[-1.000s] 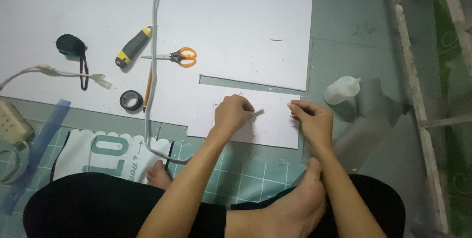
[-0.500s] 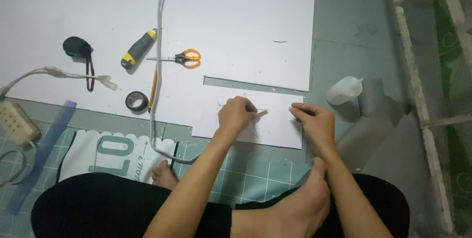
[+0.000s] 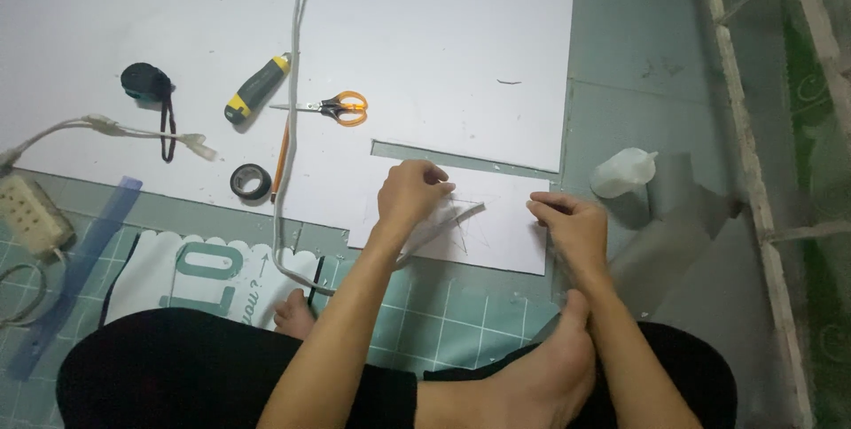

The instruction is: Applying liquid glue to a star-shaped paper template and carefully attaching a thin white strip along the lines.

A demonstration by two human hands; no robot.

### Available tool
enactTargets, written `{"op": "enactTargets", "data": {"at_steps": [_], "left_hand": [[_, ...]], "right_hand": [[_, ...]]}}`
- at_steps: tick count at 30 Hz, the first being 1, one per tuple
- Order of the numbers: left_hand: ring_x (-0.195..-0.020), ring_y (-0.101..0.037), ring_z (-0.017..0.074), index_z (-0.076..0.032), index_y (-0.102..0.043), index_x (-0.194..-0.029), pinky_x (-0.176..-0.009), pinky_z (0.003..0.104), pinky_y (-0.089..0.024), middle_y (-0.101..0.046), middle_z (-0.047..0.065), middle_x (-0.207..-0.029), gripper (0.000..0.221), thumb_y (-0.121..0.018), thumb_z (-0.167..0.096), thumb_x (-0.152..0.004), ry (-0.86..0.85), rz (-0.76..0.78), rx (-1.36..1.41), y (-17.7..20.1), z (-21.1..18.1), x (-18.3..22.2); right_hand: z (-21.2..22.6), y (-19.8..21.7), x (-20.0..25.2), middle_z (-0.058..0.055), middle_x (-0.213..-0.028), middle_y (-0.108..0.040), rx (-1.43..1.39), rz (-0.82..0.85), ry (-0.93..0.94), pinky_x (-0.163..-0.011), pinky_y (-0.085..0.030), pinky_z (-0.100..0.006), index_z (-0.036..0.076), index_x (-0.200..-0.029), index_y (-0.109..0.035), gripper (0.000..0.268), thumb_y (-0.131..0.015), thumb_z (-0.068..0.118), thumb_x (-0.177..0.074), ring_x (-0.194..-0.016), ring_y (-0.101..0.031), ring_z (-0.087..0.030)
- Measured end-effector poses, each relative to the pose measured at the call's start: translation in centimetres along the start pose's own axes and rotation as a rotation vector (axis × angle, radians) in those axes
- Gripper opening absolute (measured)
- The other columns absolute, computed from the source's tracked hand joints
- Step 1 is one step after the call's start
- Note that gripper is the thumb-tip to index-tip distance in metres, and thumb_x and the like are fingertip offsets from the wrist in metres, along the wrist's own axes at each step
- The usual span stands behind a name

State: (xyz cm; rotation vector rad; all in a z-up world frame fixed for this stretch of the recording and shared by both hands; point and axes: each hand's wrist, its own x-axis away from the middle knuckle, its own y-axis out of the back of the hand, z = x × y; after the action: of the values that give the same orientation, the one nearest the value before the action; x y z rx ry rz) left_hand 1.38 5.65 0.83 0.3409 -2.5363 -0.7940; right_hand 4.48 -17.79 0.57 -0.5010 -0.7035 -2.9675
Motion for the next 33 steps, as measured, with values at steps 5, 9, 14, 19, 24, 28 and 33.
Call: {"op": "enactTargets", "data": {"at_steps": [5,9,14,19,24,28,33], "left_hand": [[-0.104,-0.073,0.0413,-0.004,-0.079,-0.108,-0.09,0.055,-0.056,-0.078,0.018,-0.099,0.025,-0.078,-0.013,-0.085,-0.004,-0.018,0.017,-0.1,0.1,0.1],[-0.105,-0.073,0.042,-0.005,-0.079,-0.108,-0.091,0.056,-0.056,-0.078,0.018,-0.101,0.024,-0.078,-0.014,-0.086,-0.003,-0.032,0.027,0.2,0.2,-0.3],[-0.104,-0.073,0.0413,-0.005,-0.078,-0.109,-0.089,0.055,-0.056,-0.078,0.018,-0.1,0.026,-0.076,-0.017,-0.087,0.003,-0.047,0.038,0.0,0.8,-0.7],[-0.103,-0.073,0.0417,-0.004,-0.078,-0.11,-0.087,0.055,-0.057,-0.078,0.019,-0.1,0.026,-0.074,-0.019,-0.09,-0.009,-0.07,0.04,0.4,1.2,-0.1],[-0.106,-0.073,0.0416,-0.002,-0.077,-0.114,-0.09,0.055,-0.056,-0.077,0.02,-0.105,0.027,-0.071,-0.019,-0.094,-0.032,-0.078,-0.028,2.8,1.9,1.7],[-0.106,-0.073,0.0395,-0.005,-0.077,-0.115,-0.091,0.053,-0.056,-0.077,0.018,-0.107,0.027,-0.07,-0.022,-0.095,-0.029,-0.082,-0.094,5.2,2.0,4.4],[-0.11,-0.072,0.0372,-0.008,-0.077,-0.116,-0.094,0.051,-0.055,-0.078,0.014,-0.111,0.026,-0.07,-0.018,-0.093,-0.003,-0.032,-0.161,6.7,4.1,7.0]], "right_hand": [[1.0,0.4,0.8,-0.021,-0.104,-0.075,0.016,0.004,0.0,-0.085,-0.056,-0.04,0.003,-0.113,-0.078,0.025,-0.078,0.013,-0.09,-0.098,-0.07,-0.029],[0.7,0.2,0.6,-0.021,-0.102,-0.075,0.001,-0.01,-0.009,-0.083,-0.055,-0.039,0.001,-0.112,-0.079,0.026,-0.078,0.013,-0.089,-0.094,-0.068,-0.026],[1.3,0.2,0.9,-0.019,-0.1,-0.074,-0.005,-0.013,-0.011,-0.08,-0.054,-0.037,0.002,-0.112,-0.078,0.026,-0.078,0.012,-0.088,-0.09,-0.066,-0.024],[0.9,0.3,1.0,-0.022,-0.102,-0.074,-0.03,-0.011,-0.005,-0.082,-0.054,-0.036,-0.001,-0.111,-0.078,0.026,-0.078,0.008,-0.087,-0.094,-0.066,-0.025],[-0.5,0.2,0.6,-0.02,-0.1,-0.074,-0.042,-0.012,0.021,-0.084,-0.056,-0.041,0.003,-0.113,-0.078,0.025,-0.078,0.015,-0.091,-0.092,-0.069,-0.026],[-1.3,0.2,0.5,-0.018,-0.097,-0.074,-0.015,0.001,0.071,-0.084,-0.055,-0.041,0.005,-0.114,-0.078,0.025,-0.078,0.019,-0.093,-0.091,-0.07,-0.026],[-1.8,0.0,0.5,-0.02,-0.095,-0.073,-0.032,-0.013,0.107,-0.083,-0.055,-0.042,0.001,-0.117,-0.075,0.034,-0.081,0.028,-0.096,-0.089,-0.07,-0.026]]}}
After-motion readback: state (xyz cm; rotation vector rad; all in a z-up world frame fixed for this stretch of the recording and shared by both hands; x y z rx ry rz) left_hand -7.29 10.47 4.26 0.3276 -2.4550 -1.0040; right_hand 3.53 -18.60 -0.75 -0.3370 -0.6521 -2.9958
